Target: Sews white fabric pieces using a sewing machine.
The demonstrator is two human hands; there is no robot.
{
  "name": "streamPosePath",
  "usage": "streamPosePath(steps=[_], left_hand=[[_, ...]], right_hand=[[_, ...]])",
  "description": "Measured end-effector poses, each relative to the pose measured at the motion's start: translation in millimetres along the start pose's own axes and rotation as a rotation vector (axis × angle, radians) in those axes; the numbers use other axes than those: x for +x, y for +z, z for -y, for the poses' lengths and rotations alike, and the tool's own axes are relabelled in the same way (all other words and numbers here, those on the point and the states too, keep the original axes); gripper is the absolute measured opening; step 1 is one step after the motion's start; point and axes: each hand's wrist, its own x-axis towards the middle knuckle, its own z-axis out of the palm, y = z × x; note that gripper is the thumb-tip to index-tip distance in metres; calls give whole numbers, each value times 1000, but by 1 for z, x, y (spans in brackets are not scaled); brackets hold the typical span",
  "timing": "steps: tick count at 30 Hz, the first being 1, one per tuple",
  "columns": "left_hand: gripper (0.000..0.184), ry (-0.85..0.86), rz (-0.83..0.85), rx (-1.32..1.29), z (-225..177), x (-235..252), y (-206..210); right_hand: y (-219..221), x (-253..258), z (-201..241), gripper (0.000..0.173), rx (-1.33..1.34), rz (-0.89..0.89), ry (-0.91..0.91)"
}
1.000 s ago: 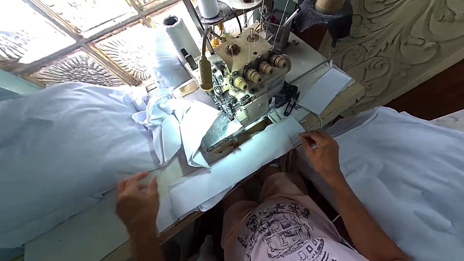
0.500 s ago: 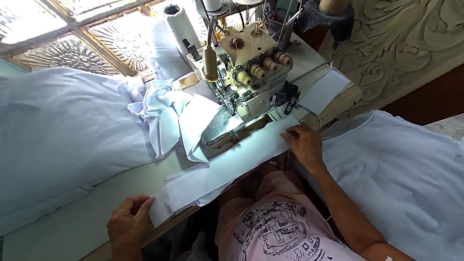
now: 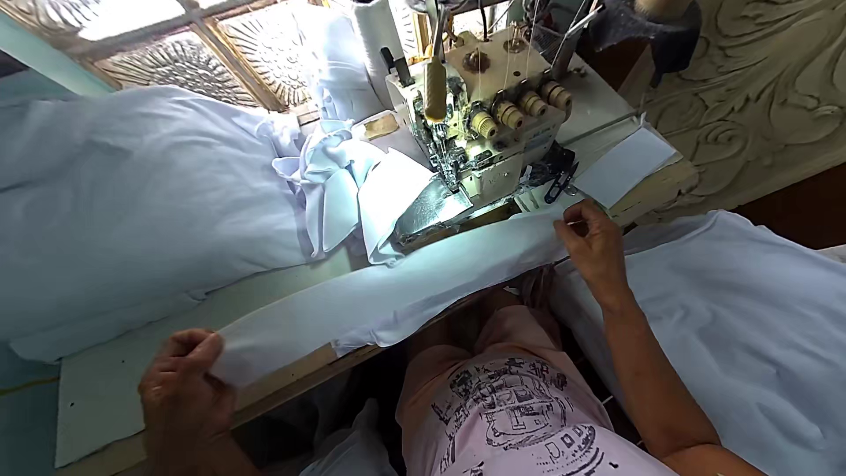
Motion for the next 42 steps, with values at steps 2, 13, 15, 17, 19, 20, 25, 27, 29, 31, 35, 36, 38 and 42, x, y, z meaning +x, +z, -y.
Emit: streamPosePath(steps=[2, 13, 15, 17, 19, 20, 25, 27, 29, 31, 35, 36, 38, 42], left_hand=[[15, 104, 28, -121, -4, 7, -14], [14, 475, 96, -332, -69, -5, 30], [14, 498, 422, -235, -79, -2, 84], [15, 475, 604, -46, -80, -7, 143], [17, 419, 646, 151, -65, -13, 185], [16, 405, 654, 235, -58, -13, 200], [10, 371, 586, 306, -38, -5, 229], [8, 421, 564, 258, -37, -2, 227], [5, 436, 566, 178, -40, 1, 222], [2, 433, 596, 103, -44, 4, 218], [5, 341, 728, 3, -47, 13, 208], [6, 311, 761, -56, -45, 14, 207], [9, 248, 779, -166, -41, 15, 204], [13, 179, 704, -245, -38, 14, 200]], right_hand=[[-1, 1, 9, 14, 46, 15, -20], [58, -14, 49, 11, 228, 250, -187], [62, -16, 46, 8, 232, 248, -262], [61, -18, 41, 11, 222, 219, -338], [59, -21, 41, 16, 203, 196, -371], [58, -23, 43, 18, 191, 189, -376], [62, -32, 49, 25, 145, 159, -446], [63, -34, 53, 27, 137, 168, -489], [68, -36, 57, 29, 149, 151, -514], [73, -38, 63, 25, 192, 108, -535], [76, -40, 72, 9, 272, 94, -582], [75, -40, 73, 8, 287, 102, -590], [73, -41, 75, 8, 309, 133, -588], [69, -41, 76, 9, 356, 217, -506]])
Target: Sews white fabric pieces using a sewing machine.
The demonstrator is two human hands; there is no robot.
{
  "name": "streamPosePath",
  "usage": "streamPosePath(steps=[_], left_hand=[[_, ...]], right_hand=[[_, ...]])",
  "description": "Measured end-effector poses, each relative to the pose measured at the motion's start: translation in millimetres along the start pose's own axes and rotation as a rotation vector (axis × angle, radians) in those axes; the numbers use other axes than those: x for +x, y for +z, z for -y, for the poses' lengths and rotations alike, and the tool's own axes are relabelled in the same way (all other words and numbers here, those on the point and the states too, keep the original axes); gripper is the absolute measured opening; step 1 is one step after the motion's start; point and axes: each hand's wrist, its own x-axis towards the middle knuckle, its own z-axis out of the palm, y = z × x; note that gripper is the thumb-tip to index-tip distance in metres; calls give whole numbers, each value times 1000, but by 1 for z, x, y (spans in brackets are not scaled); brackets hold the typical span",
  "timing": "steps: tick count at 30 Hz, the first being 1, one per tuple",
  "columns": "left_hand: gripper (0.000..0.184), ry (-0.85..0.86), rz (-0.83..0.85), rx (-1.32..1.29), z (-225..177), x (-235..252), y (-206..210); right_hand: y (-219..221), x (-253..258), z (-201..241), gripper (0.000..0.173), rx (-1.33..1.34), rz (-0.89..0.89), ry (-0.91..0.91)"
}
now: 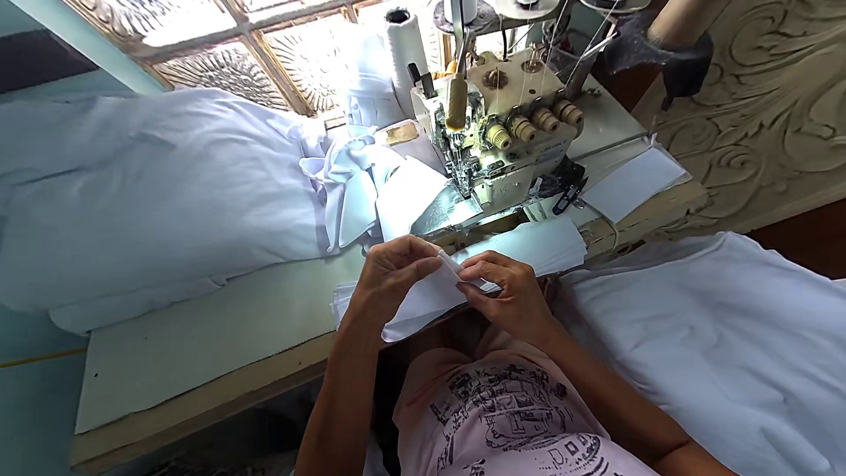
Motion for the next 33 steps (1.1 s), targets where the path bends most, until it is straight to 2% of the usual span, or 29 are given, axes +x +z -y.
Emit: streamPosePath(steps=[7, 10, 12, 18, 20, 23, 26, 29, 33], left_hand=[[10, 70, -111, -87, -5, -1, -8], [18, 90, -157, -88, -3, 1, -2], [22, 114, -207, 17, -3, 6, 5], [19, 247, -396, 751, 11, 68, 17], [15, 272, -375, 903, 22, 89, 16], [10, 222, -255, 1076, 22, 102, 22], [15, 195, -210, 1288, 20, 98, 30], [21, 142, -208, 1365, 18, 80, 45], [19, 160, -217, 1172, 18, 59, 55]], right_hand=[[-6, 1, 2, 5, 57, -11, 35], [-3, 3, 4, 2, 18, -73, 22], [1, 6, 5, 2, -47, -122, -1], [4, 37, -7, 8, -313, -160, -2], [2, 46, -14, 12, -375, -148, 49], [1, 51, -25, 15, -397, -159, 109], [-2, 49, -26, 17, -368, -147, 156], [-4, 45, -25, 14, -339, -153, 185], [-11, 31, -23, 12, -316, -172, 197]])
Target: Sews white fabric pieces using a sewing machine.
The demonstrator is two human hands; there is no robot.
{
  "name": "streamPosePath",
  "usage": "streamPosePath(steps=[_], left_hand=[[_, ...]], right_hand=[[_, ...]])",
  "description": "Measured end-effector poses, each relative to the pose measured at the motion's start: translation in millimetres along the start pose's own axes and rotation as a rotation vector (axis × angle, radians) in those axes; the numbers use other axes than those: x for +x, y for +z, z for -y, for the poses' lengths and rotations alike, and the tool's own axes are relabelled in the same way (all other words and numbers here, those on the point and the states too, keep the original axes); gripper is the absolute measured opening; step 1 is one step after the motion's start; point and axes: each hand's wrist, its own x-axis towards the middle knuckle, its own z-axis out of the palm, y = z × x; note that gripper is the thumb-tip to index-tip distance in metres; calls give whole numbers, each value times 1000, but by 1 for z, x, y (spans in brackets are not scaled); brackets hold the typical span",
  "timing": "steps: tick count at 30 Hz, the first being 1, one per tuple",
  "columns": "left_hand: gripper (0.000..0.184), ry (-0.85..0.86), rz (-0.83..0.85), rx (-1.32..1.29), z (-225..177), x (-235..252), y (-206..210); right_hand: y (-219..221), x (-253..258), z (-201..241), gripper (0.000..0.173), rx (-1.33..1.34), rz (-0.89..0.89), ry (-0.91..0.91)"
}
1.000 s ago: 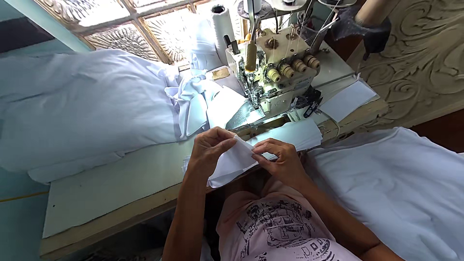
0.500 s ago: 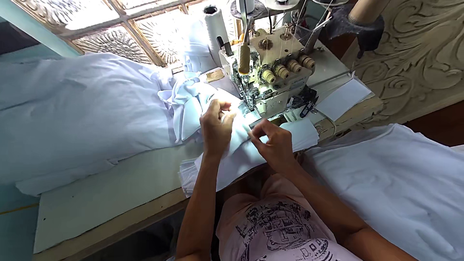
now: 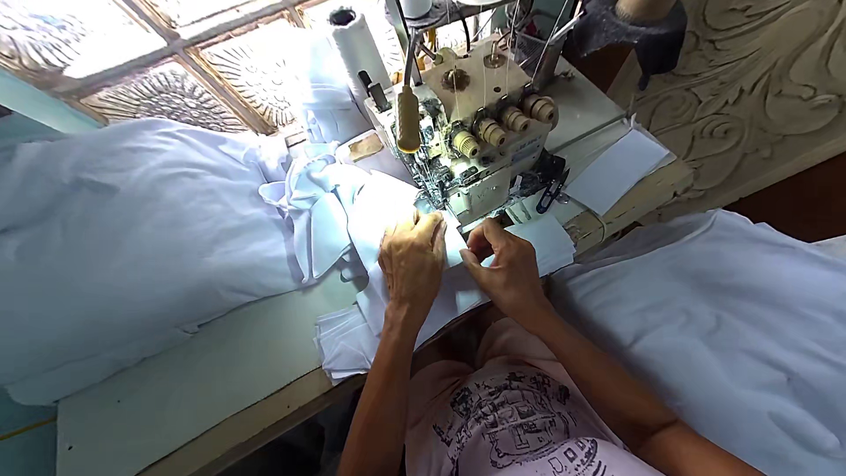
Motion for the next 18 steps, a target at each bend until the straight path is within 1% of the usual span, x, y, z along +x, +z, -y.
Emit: streamPosePath(steps=[3, 8, 12, 15, 18], left_hand=[[19, -7, 3, -107, 3, 3, 3], [21, -55, 0, -29, 2, 11, 6], [21, -23, -8, 18, 1, 11, 6], [21, 4, 67, 43, 2, 13, -4], [25, -9, 113, 66, 14, 21, -8]], right_hand=[[-1, -3, 0, 12, 1, -26, 14], [6, 9, -2, 11, -61, -50, -12], [8, 10, -4, 19, -137, -56, -74], [12, 12, 0, 21, -231, -36, -108], [17, 16, 4, 21, -340, -17, -135]])
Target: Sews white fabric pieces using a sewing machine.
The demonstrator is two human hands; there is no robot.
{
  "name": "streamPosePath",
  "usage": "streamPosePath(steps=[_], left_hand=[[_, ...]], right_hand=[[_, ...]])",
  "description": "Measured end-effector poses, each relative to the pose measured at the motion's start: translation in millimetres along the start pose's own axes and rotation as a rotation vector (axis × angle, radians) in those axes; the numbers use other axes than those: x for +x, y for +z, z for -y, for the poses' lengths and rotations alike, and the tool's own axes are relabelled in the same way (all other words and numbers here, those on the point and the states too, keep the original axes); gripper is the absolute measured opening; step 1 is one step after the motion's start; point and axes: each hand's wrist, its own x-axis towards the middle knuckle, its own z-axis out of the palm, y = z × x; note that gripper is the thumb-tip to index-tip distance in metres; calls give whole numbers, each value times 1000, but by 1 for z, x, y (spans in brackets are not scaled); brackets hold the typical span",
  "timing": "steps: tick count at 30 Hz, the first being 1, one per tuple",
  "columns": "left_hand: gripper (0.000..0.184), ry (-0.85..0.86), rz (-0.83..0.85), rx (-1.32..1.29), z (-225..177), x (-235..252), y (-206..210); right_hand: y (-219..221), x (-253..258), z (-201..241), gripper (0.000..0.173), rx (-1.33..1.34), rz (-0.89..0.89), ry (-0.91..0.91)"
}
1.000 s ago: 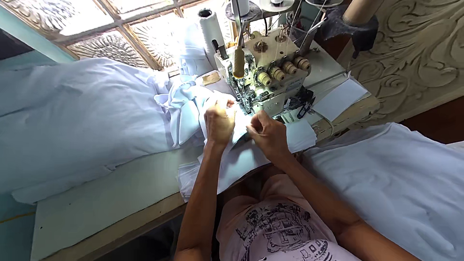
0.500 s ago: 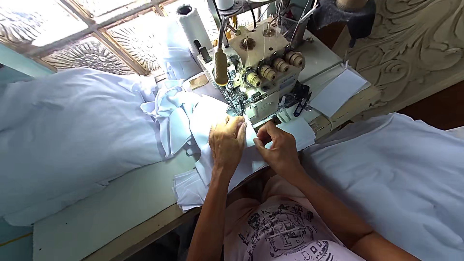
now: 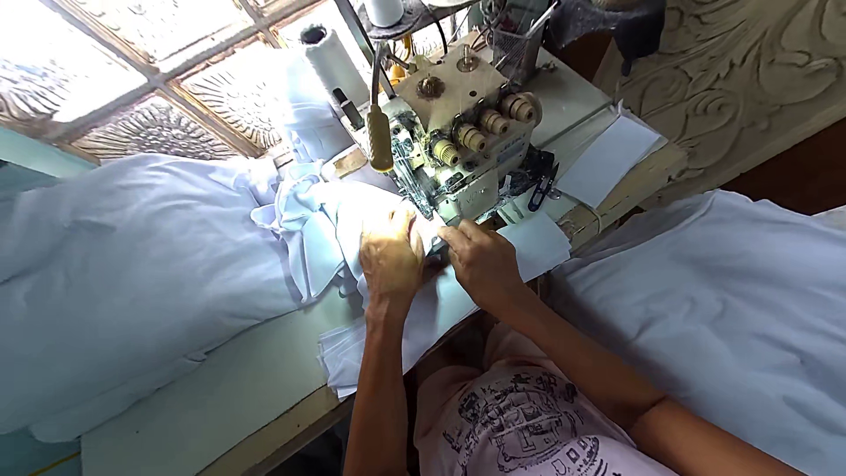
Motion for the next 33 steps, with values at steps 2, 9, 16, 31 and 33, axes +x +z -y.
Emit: streamPosePath(steps=[2, 9, 16, 31, 33], left_hand=[[26, -36, 1, 8, 10, 12, 0], [26, -51, -147, 98, 66, 37, 19], [38, -174, -124, 104, 82, 18, 8], [19, 28, -25, -112, 105, -15, -44], [13, -23, 75, -186, 95, -42, -64]], right_hand=[[2, 2, 1, 24, -63, 6, -19], [-7, -15, -6, 17, -89, -38, -59], [-51, -44, -67, 20, -130, 78, 188], [-56, -43, -114, 35, -160, 177, 439], [-57, -38, -114, 37, -169, 197, 455]])
